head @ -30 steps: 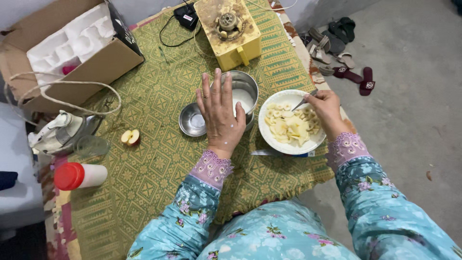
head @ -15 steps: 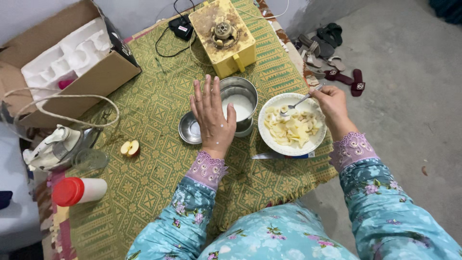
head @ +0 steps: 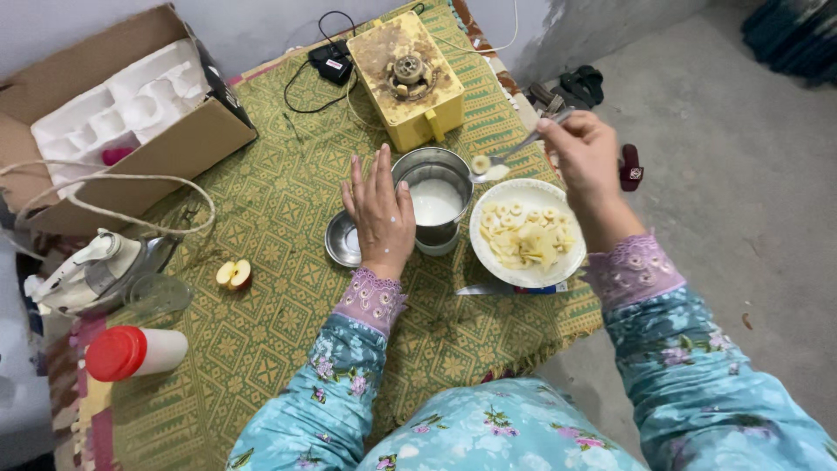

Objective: The person uses a spoon to transfer sliced fruit from a white plate into a metal container. The person then picks up a red-lidded bottle and shakes it.

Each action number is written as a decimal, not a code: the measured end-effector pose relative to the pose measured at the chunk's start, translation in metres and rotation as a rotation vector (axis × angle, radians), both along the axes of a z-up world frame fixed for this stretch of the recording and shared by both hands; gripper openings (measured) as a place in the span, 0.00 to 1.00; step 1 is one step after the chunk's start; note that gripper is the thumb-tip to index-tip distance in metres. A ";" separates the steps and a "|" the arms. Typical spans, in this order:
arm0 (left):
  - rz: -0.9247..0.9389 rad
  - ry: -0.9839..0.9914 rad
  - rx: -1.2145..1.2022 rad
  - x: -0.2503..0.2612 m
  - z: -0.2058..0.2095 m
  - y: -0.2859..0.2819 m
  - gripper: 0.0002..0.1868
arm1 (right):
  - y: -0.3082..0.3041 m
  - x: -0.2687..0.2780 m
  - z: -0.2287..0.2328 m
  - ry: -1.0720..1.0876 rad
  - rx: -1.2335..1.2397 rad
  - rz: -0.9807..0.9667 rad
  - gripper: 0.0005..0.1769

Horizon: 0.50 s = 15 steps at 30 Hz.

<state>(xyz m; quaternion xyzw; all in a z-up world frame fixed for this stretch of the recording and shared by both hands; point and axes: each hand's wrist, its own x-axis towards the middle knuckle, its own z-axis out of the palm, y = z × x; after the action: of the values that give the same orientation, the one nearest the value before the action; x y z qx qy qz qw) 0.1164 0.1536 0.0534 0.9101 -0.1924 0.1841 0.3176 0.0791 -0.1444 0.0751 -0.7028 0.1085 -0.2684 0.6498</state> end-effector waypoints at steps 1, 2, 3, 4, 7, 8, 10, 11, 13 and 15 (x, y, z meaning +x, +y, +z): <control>0.003 0.016 0.003 0.002 -0.002 0.002 0.32 | 0.013 0.002 0.004 -0.065 -0.070 0.022 0.11; 0.007 0.033 0.006 0.005 -0.003 0.004 0.32 | 0.027 0.003 0.007 -0.130 -0.140 0.045 0.10; 0.009 0.050 0.011 0.007 -0.005 0.005 0.32 | 0.041 0.002 0.009 -0.195 -0.208 0.068 0.09; 0.012 0.060 0.014 0.009 -0.006 0.006 0.33 | 0.053 0.001 0.012 -0.198 -0.391 0.044 0.08; 0.008 0.078 0.016 0.014 -0.012 0.006 0.34 | 0.079 -0.008 0.019 -0.221 -0.781 0.022 0.05; 0.003 0.075 0.010 0.015 -0.013 0.005 0.34 | 0.083 -0.012 0.022 -0.239 -0.808 0.053 0.05; 0.005 0.102 0.030 0.015 -0.016 0.005 0.35 | 0.089 -0.015 0.026 -0.257 -0.843 0.091 0.07; 0.010 0.128 0.057 0.014 -0.017 0.004 0.35 | 0.090 -0.016 0.027 -0.259 -0.853 0.094 0.07; 0.004 0.131 0.065 0.014 -0.016 0.004 0.35 | 0.090 -0.016 0.028 -0.254 -0.842 0.085 0.07; -0.015 0.086 0.029 0.013 -0.014 0.004 0.36 | 0.086 -0.015 0.026 -0.244 -0.803 0.063 0.06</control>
<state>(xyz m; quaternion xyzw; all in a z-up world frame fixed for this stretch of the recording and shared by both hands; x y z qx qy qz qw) 0.1290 0.1580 0.0397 0.9202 -0.1879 0.1395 0.3138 0.0638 -0.0580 0.1008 -0.8663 -0.1041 -0.3506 0.3402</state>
